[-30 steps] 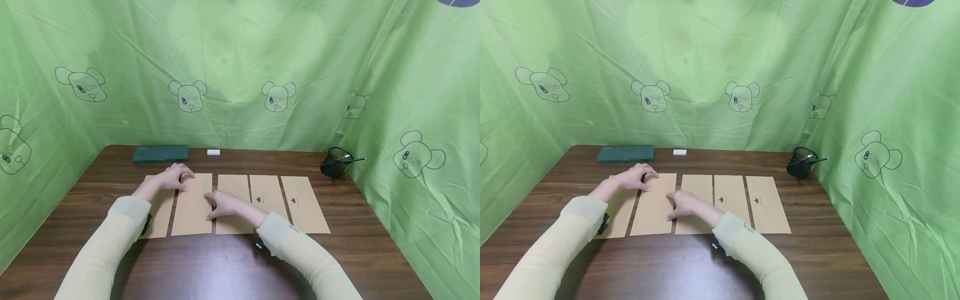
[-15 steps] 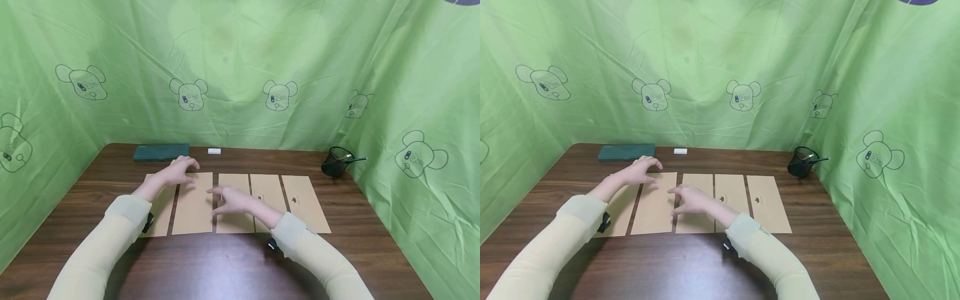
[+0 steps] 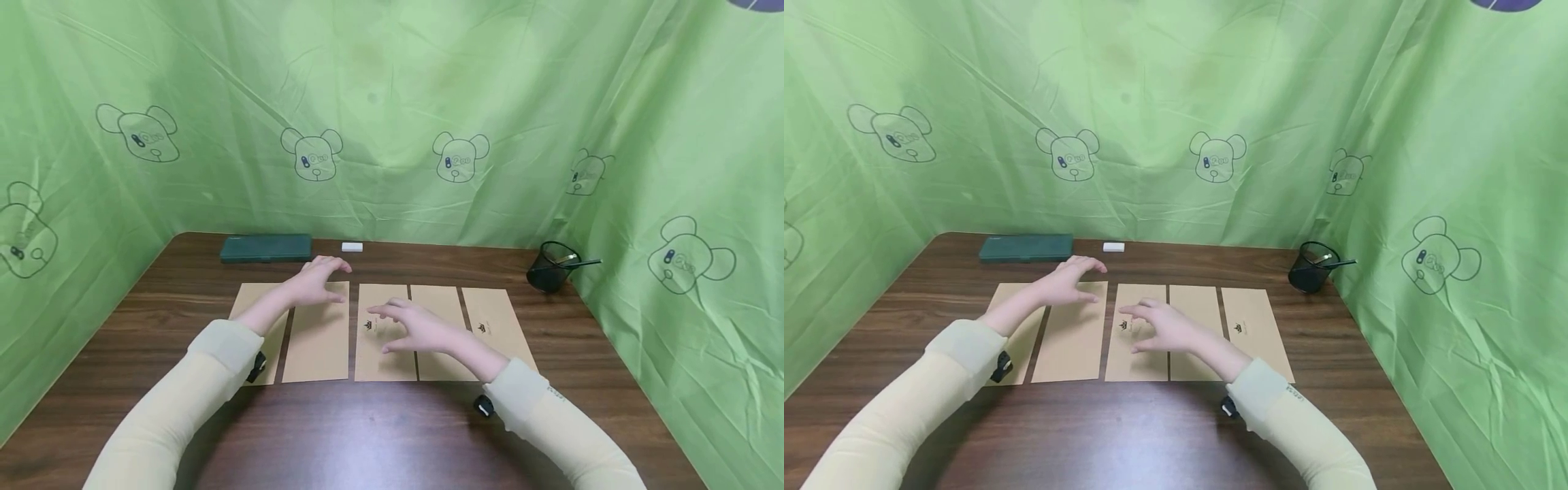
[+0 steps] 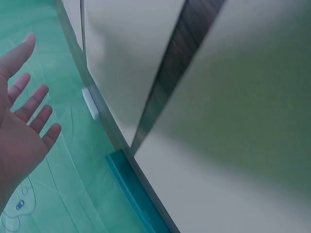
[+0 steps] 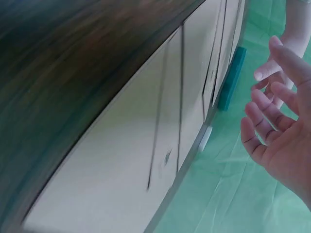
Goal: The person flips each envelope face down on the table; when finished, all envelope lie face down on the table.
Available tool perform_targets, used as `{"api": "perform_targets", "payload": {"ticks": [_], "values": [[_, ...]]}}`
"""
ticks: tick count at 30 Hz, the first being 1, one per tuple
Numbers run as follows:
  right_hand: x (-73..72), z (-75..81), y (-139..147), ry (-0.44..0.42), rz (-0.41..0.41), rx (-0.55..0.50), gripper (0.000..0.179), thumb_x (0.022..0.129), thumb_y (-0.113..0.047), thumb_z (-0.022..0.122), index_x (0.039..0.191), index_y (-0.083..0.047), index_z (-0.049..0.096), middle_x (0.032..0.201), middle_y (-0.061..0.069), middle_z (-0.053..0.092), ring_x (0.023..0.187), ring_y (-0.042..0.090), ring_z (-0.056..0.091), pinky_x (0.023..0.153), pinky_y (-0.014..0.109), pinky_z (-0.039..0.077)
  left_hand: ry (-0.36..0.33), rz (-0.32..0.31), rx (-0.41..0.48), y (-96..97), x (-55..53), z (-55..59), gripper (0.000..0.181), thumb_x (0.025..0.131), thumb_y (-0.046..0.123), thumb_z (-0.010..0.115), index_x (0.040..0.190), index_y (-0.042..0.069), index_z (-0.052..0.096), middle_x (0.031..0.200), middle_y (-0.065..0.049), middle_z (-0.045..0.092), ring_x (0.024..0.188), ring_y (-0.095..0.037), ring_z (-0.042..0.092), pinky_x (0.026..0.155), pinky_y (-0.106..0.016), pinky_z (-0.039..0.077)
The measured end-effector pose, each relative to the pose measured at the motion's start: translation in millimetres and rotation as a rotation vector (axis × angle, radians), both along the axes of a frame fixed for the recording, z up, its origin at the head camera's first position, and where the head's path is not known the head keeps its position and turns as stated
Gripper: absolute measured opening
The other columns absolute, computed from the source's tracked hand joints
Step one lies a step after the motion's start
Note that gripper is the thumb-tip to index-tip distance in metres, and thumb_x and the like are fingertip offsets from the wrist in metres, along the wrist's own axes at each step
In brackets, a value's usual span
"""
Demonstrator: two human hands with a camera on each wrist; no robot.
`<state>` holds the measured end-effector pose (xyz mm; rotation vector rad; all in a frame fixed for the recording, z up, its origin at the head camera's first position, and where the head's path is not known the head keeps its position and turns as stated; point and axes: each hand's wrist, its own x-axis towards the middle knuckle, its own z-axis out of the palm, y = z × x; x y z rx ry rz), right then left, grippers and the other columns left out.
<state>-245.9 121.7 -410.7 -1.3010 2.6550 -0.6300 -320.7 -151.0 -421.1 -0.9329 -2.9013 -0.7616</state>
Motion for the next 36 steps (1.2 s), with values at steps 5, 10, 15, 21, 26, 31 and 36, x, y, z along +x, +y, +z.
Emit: {"api": "perform_targets", "payload": {"ticks": [5,10,15,21,26,31,36], "values": [[4.0,1.0,20.9,0.036,-0.003,0.04,0.076,0.077,-0.034,0.077,0.142,-0.016,0.042,0.137,0.007,0.047,0.125,0.023,0.045,0.104,0.042,0.039,-0.03,-0.008,0.027,13.4,1.9,-1.6,0.071,0.074,0.03,0.08,0.134,0.011,0.046,0.137,-0.007,0.048,0.131,-0.03,0.032,0.102,-0.055,0.025],[6.6,-8.2,36.6,0.058,0.02,0.076,0.079,0.077,-0.039,0.075,0.144,-0.017,0.039,0.145,0.011,0.039,0.133,0.027,0.037,0.108,0.044,0.033,-0.06,-0.014,0.031,23.6,1.9,-9.0,0.082,0.073,0.031,0.081,0.141,0.013,0.038,0.143,-0.008,0.042,0.135,-0.031,0.028,0.107,-0.059,0.02],[11.1,-18.2,46.5,0.036,0.024,0.106,0.085,0.076,-0.045,0.074,0.146,-0.017,0.035,0.149,0.015,0.032,0.137,0.032,0.031,0.109,0.049,0.03,-0.099,-0.044,0.043,30.9,-0.1,-16.3,0.089,0.073,0.031,0.081,0.145,0.012,0.031,0.147,-0.01,0.037,0.136,-0.033,0.025,0.11,-0.059,0.016],[12.2,-26.6,52.1,0.029,0.028,0.138,0.084,0.077,-0.049,0.072,0.146,-0.016,0.035,0.151,0.016,0.03,0.138,0.033,0.029,0.109,0.05,0.028,-0.143,-0.071,0.016,34.2,-8.1,-26.4,0.093,0.074,0.033,0.08,0.147,0.01,0.026,0.149,-0.01,0.033,0.14,-0.036,0.021,0.111,-0.059,0.014],[7.5,-34.6,53.0,0.052,0.038,0.155,0.085,0.077,-0.055,0.069,0.145,-0.015,0.037,0.15,0.017,0.03,0.138,0.035,0.028,0.109,0.051,0.028,-0.133,-0.075,-0.016,33.2,-15.6,-33.3,0.098,0.071,0.039,0.081,0.147,0.008,0.027,0.147,-0.011,0.037,0.137,-0.036,0.026,0.11,-0.057,0.019],[4.3,-39.1,52.5,0.055,0.053,0.176,0.087,0.076,-0.058,0.068,0.144,-0.014,0.039,0.15,0.017,0.03,0.139,0.036,0.027,0.111,0.05,0.026,-0.15,-0.077,-0.046,31.3,-17.6,-34.7,0.098,0.07,0.039,0.082,0.146,0.007,0.029,0.146,-0.01,0.038,0.135,-0.034,0.03,0.109,-0.054,0.022],[2.8,-41.6,50.8,0.049,0.053,0.202,0.085,0.075,-0.058,0.069,0.143,-0.014,0.041,0.15,0.016,0.03,0.139,0.033,0.027,0.112,0.047,0.025,-0.138,-0.093,-0.063,29.3,-16.7,-34.5,0.093,0.07,0.038,0.082,0.143,0.006,0.034,0.143,-0.011,0.042,0.133,-0.034,0.032,0.109,-0.053,0.023]]}}
